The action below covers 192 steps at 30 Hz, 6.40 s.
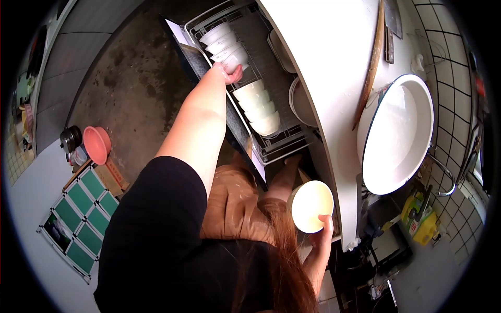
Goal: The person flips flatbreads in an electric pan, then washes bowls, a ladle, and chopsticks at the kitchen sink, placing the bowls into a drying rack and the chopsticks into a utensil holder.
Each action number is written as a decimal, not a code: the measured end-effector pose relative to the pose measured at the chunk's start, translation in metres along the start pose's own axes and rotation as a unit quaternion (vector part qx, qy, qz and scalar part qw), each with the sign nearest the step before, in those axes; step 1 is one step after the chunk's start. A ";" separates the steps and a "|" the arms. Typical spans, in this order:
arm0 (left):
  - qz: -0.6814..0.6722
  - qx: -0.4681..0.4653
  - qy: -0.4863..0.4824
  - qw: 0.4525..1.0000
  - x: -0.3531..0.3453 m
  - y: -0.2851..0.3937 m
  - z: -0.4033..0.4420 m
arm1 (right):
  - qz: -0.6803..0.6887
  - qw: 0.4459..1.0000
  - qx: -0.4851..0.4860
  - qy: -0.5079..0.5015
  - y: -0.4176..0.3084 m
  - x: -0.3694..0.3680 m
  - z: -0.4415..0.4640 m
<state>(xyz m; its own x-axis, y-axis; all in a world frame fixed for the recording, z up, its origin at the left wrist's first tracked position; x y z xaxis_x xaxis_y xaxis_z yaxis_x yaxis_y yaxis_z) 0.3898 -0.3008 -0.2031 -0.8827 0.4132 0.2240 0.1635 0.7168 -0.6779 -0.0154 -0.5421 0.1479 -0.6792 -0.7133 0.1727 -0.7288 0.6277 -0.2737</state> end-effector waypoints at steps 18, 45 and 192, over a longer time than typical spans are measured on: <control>0.303 -0.425 -0.168 0.836 0.058 -0.115 -0.039 | -0.524 0.829 0.190 0.051 -0.042 -0.099 0.164; 0.628 -0.483 -0.023 0.610 0.242 -0.128 -0.050 | -0.485 0.856 0.054 0.174 -0.005 -0.164 0.275; 0.838 0.059 -0.026 0.542 0.291 -0.608 0.232 | -0.153 0.692 0.363 0.605 -0.001 0.621 0.222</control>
<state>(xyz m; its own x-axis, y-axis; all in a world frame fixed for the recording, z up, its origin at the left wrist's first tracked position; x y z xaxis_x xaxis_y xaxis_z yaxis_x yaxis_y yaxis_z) -0.0686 -0.7466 0.1122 0.4498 0.4110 -0.7929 0.7286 -0.6823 0.0596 -0.4173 -1.0553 0.0459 -0.3981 0.2812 0.8732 -0.9173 -0.1305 -0.3762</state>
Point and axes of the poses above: each hand's wrist, its own z-axis towards the middle knuckle, its own x-axis out of the back of the hand, y = z × x, the point moved 1 cm from there along z, towards the middle knuckle, and after that the axes turned 10 degrees about -z, right-handed, at the moved point
